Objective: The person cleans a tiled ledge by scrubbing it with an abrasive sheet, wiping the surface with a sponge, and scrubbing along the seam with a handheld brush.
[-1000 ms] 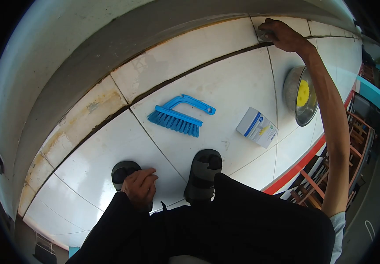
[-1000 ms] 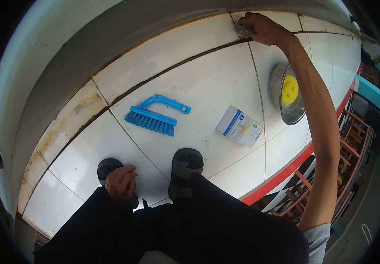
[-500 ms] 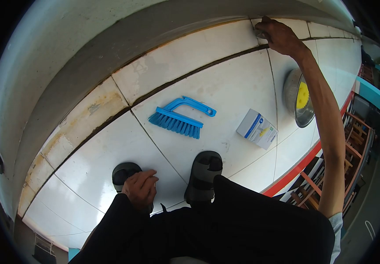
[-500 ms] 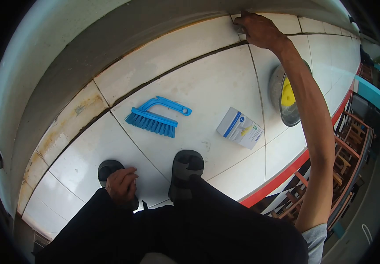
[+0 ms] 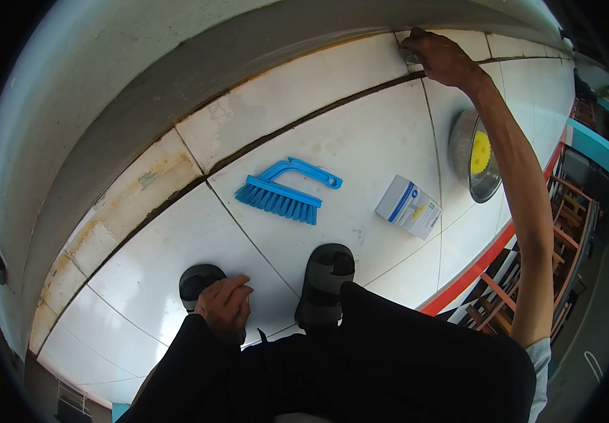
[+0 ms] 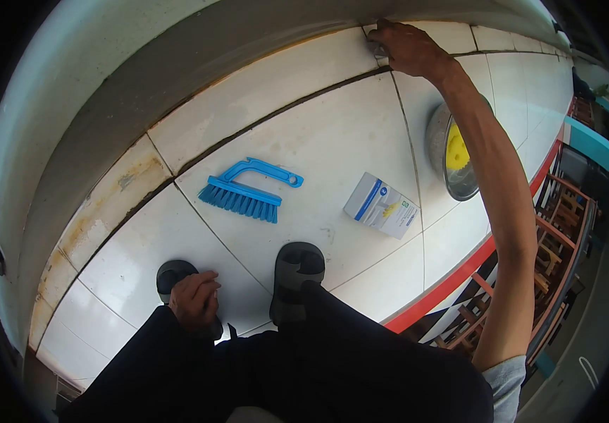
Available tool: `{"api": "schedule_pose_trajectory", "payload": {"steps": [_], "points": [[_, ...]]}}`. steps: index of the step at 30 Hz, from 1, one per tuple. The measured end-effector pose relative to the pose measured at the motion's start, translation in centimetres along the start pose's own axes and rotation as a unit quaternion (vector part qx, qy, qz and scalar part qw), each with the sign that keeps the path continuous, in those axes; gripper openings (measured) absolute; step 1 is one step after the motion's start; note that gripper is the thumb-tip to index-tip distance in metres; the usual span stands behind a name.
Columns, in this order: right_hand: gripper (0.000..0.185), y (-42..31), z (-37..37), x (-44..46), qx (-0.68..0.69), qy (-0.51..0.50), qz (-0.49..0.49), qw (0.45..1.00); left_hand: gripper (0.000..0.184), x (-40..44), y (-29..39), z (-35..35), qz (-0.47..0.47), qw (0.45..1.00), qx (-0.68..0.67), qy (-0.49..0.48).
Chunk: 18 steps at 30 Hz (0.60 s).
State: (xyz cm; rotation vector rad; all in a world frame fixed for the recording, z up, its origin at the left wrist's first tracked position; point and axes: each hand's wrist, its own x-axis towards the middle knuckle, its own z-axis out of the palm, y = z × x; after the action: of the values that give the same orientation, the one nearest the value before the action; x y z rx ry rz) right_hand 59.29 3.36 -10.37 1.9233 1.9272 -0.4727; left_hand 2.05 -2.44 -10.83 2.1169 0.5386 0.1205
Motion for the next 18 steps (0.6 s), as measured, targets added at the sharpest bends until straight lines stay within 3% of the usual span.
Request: {"api": "schedule_pose_trajectory", "payload": {"steps": [3, 5, 6, 9, 10, 14, 16, 17, 18], "points": [[0.035, -0.4, 0.2, -0.1, -0.009, 0.05, -0.02, 0.998, 0.019, 0.2, 0.5, 0.0, -0.022, 1.0, 0.002, 0.018], [0.034, -0.4, -0.5, -0.2, 0.012, -0.051, -0.009, 0.999, 0.019, -0.1, 0.3, 0.1, -0.02, 1.0, -0.004, 0.012], [0.034, -0.2, -0.7, -0.3, 0.01, -0.05, -0.006, 0.999, 0.019, -0.1, 0.1, 0.2, -0.02, 1.0, -0.012, 0.01], [0.033, 0.0, 0.3, -0.1, -0.028, 0.08, -0.027, 0.996, 0.02, -0.1, 0.0, -0.1, -0.007, 1.0, -0.004, -0.008], [0.033, -0.1, 0.3, 0.0, -0.028, 0.079, -0.031, 0.996, 0.02, 0.0, 0.1, -0.2, -0.011, 1.0, -0.004, -0.007], [0.047, -0.4, -0.4, -0.5, -0.015, -0.029, 0.005, 0.999, 0.02, 0.0, 0.2, -0.2, -0.009, 1.0, -0.008, -0.009], [0.049, -0.2, -0.5, -0.1, -0.031, 0.014, 0.001, 0.999, 0.02, 0.1, 0.2, 0.0, -0.014, 1.0, -0.008, -0.003], [0.048, -0.1, 0.1, -0.2, -0.045, 0.093, -0.035, 0.994, 0.019, 0.2, 0.3, 0.0, -0.019, 1.0, -0.008, 0.003], [0.048, 0.0, 0.4, -0.1, -0.043, 0.093, -0.038, 0.994, 0.019, 0.1, 0.4, -0.1, -0.025, 1.0, -0.008, 0.009]]}}
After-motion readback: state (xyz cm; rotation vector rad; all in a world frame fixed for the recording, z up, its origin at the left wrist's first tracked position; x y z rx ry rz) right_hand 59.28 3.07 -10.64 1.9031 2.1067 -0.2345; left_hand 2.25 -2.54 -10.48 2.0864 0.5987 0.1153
